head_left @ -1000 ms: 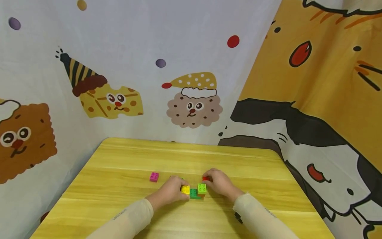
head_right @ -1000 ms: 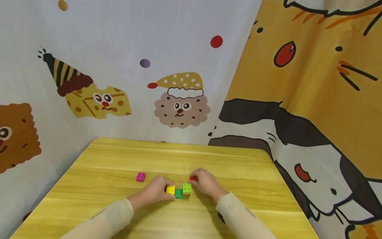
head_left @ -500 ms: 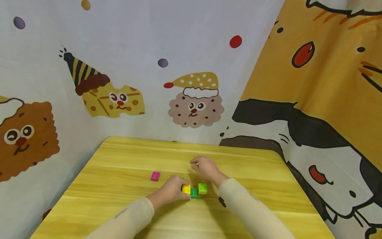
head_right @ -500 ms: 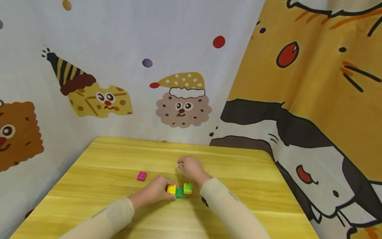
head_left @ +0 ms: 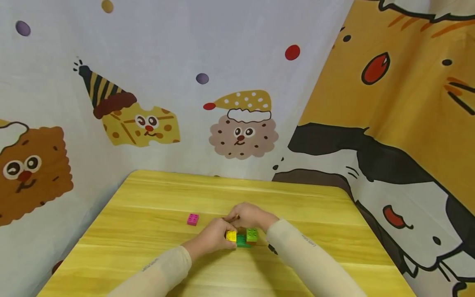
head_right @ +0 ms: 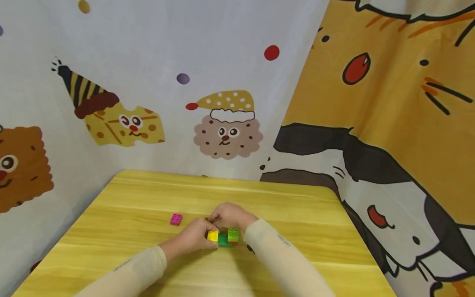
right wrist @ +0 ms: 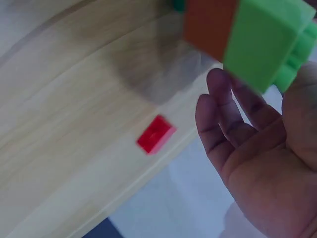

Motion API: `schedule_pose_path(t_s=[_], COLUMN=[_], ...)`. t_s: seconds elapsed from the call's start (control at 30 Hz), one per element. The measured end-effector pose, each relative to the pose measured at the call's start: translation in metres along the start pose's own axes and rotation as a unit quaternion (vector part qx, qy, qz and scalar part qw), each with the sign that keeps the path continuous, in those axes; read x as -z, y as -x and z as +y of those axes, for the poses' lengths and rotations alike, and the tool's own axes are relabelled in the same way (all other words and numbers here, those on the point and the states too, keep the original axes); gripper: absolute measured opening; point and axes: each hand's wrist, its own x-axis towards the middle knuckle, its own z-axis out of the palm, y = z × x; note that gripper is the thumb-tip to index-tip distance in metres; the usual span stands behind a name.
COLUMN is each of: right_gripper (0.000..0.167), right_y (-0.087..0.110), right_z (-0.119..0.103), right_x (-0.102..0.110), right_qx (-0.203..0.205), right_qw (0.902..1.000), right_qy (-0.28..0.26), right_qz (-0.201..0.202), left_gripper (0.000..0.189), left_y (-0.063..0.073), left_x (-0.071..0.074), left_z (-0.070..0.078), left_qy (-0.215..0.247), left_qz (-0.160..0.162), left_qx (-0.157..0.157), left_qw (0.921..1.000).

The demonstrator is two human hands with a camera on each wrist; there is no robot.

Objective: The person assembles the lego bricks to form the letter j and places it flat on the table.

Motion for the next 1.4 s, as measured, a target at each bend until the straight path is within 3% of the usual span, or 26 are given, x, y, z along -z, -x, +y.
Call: schedule_pose_path(t_s=[0.23,0.4,0.6,0.8,0.93,1.17,1.3,1.4], right_gripper=[0.012,0.010,0.014,0.017,0.019,0.015,0.014,0.015], right_y=[0.016,0.040,0.073,0.088,0.090,0.090,0.092,0.095], right_z=[0.030,0.055,0.086,0.106,0.106,0.093,0.076,0.060], right_x=[0.001,0.001,-0.006,-0.011,-0.013,-0.015,-0.008,-0.001], right_qx=[-0.046,-0.073,-0.067,-0.062,-0.062,-0.053,-0.046,-0.016], right_qw=[0.9976,0.9948,0.9891,0.9834,0.9821,0.9807,0.9742,0.9721], right_qy=[0.020,-0.015,-0.079,-0.106,-0.106,-0.054,-0.100,-0.132], right_qz=[0.049,0.070,0.105,0.134,0.142,0.180,0.197,0.193], left_gripper=[0.021,0.028,0.031,0.030,0.031,0.029,0.031,0.031], left_y=[0.001,0.003,0.004,0.004,0.003,0.002,0.002,0.002], left_x=[-0.001,-0.002,-0.002,0.001,0.001,0.000,-0.001,-0.001], left_z=[0.001,0.003,0.004,0.003,0.002,0.002,0.003,0.004], left_qy=[0.004,0.007,0.008,0.008,0.004,-0.003,0.003,0.008], left_qz=[-0.003,0.003,0.007,0.009,0.008,0.004,0.003,0.000], left_qx=[0.013,0.030,0.038,0.043,0.042,0.043,0.047,0.049], left_qw=[0.9999,0.9995,0.9992,0.9990,0.9991,0.9990,0.9989,0.9987])
